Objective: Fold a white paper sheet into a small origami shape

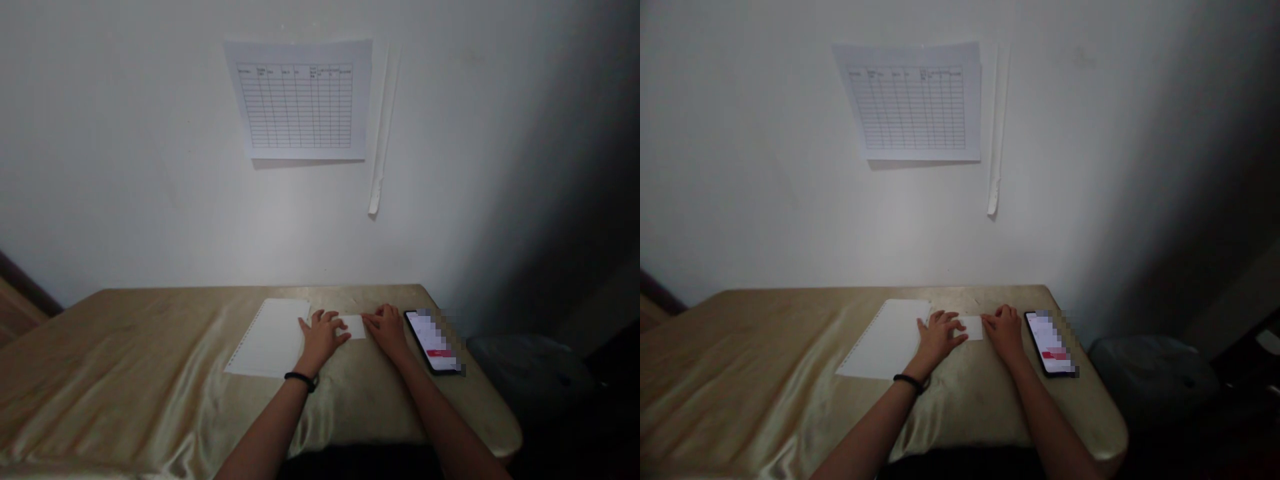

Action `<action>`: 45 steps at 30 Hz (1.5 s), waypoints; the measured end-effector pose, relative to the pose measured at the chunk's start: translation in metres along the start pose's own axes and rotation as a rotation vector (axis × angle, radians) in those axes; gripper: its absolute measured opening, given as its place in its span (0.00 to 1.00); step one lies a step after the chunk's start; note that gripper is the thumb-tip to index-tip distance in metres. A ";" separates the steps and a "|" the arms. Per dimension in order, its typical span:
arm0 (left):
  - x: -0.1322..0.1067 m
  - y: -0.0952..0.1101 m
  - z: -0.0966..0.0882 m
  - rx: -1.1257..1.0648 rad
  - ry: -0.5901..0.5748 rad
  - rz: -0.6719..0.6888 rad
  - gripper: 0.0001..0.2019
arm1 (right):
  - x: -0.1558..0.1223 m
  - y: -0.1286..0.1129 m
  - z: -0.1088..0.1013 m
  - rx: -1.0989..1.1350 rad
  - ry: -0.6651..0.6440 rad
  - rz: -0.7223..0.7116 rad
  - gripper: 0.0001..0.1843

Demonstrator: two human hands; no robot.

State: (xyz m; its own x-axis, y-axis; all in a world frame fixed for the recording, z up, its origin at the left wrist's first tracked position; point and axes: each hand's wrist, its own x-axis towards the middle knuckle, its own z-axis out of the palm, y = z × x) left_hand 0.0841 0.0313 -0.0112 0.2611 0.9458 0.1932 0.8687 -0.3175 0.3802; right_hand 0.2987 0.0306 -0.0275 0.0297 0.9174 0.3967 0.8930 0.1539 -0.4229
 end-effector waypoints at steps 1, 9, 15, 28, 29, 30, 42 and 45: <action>0.000 0.000 0.000 -0.004 0.003 0.001 0.10 | -0.001 0.003 0.001 0.049 0.015 -0.010 0.11; -0.001 0.000 -0.001 -0.013 0.007 0.004 0.10 | -0.010 0.019 -0.007 0.347 -0.118 -0.064 0.03; -0.001 0.000 0.000 -0.015 0.010 0.002 0.10 | -0.010 0.018 -0.011 0.347 -0.187 -0.041 0.02; -0.001 0.000 -0.002 0.004 -0.009 0.002 0.11 | 0.003 0.009 -0.002 0.034 -0.083 -0.020 0.10; -0.001 0.000 -0.002 0.009 -0.014 0.002 0.11 | 0.003 0.008 -0.001 0.009 -0.078 -0.016 0.11; -0.001 0.000 -0.002 0.014 -0.018 0.000 0.11 | 0.003 0.007 -0.001 -0.014 -0.074 -0.010 0.11; 0.000 0.000 -0.002 0.011 -0.033 -0.020 0.12 | -0.003 0.018 0.002 0.196 0.002 -0.019 0.07; 0.000 0.000 -0.001 -0.002 -0.021 -0.016 0.11 | -0.006 0.019 -0.005 0.299 -0.083 -0.050 0.03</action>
State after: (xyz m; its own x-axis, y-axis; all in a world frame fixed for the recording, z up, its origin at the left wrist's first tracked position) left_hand 0.0837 0.0308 -0.0100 0.2560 0.9519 0.1685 0.8719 -0.3026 0.3850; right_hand 0.3182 0.0266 -0.0335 -0.0587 0.9310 0.3602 0.7203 0.2893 -0.6305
